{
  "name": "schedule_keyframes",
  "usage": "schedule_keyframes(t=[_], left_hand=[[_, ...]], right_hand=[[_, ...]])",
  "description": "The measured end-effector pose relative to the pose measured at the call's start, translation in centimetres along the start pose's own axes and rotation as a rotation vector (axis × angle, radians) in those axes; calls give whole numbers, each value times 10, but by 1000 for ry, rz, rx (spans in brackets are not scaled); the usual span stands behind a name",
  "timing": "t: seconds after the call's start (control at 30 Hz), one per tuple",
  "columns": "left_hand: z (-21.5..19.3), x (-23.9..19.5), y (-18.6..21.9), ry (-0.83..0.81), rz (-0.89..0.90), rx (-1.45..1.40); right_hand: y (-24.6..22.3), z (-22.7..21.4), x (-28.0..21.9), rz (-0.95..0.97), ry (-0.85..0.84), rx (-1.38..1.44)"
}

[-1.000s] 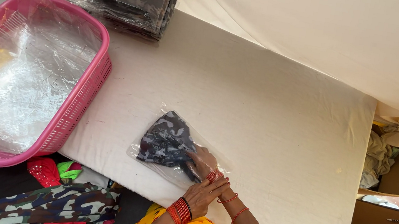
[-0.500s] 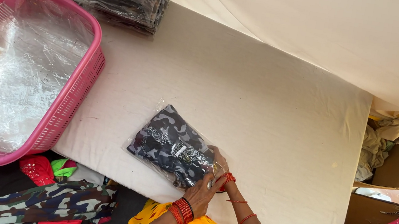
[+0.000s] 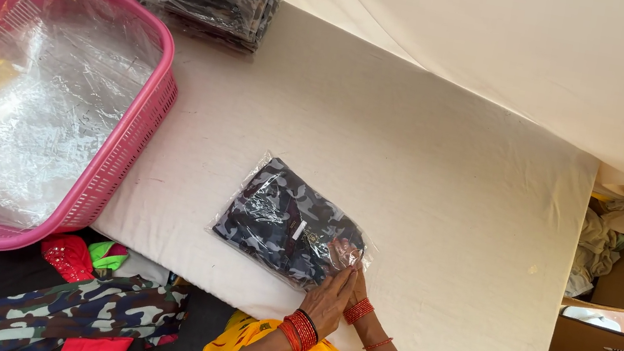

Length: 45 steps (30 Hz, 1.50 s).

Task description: The person folds two pairs of camouflage-patterned pants on a white table. They smooth the fabric, fold the pants into compact rectangles, place each into a clear plastic bag, and stack the packaged items on the table.

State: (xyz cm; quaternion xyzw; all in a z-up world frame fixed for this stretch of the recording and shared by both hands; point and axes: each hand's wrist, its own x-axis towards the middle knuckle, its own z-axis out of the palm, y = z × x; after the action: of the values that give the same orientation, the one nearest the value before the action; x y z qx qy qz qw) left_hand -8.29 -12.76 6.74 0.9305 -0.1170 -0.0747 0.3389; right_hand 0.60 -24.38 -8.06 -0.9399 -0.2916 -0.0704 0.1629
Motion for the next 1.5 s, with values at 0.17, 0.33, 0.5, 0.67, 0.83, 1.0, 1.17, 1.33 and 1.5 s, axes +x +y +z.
schedule_keyframes(t=[0.17, 0.33, 0.5, 0.67, 0.83, 1.0, 1.17, 1.33, 1.5], left_hand=[[-2, 12, 14, -118, -24, 107], [7, 18, 7, -130, -20, 180], [4, 10, 7, -284, -72, 147], [-13, 1, 10, -328, -67, 128], [-15, 1, -3, -183, 37, -87], [-24, 9, -77, 404, -111, 185], [-82, 2, -112, 105, -395, 376], [-95, -5, -146, -378, -522, 583], [-88, -1, -129, -333, -543, 577]], right_hand=[[-15, -48, 52, -426, -182, 83], [-39, -76, 98, -354, -171, -117], [-57, -61, 102, -338, -24, 82], [-58, -68, 96, -304, -28, 109], [-32, -77, 83, -244, -233, -71], [-47, -107, 73, -164, -519, -202], [-17, -79, 43, -257, -239, -33], [36, -96, 15, -227, -259, -94], [73, -109, -23, -56, -144, 76]])
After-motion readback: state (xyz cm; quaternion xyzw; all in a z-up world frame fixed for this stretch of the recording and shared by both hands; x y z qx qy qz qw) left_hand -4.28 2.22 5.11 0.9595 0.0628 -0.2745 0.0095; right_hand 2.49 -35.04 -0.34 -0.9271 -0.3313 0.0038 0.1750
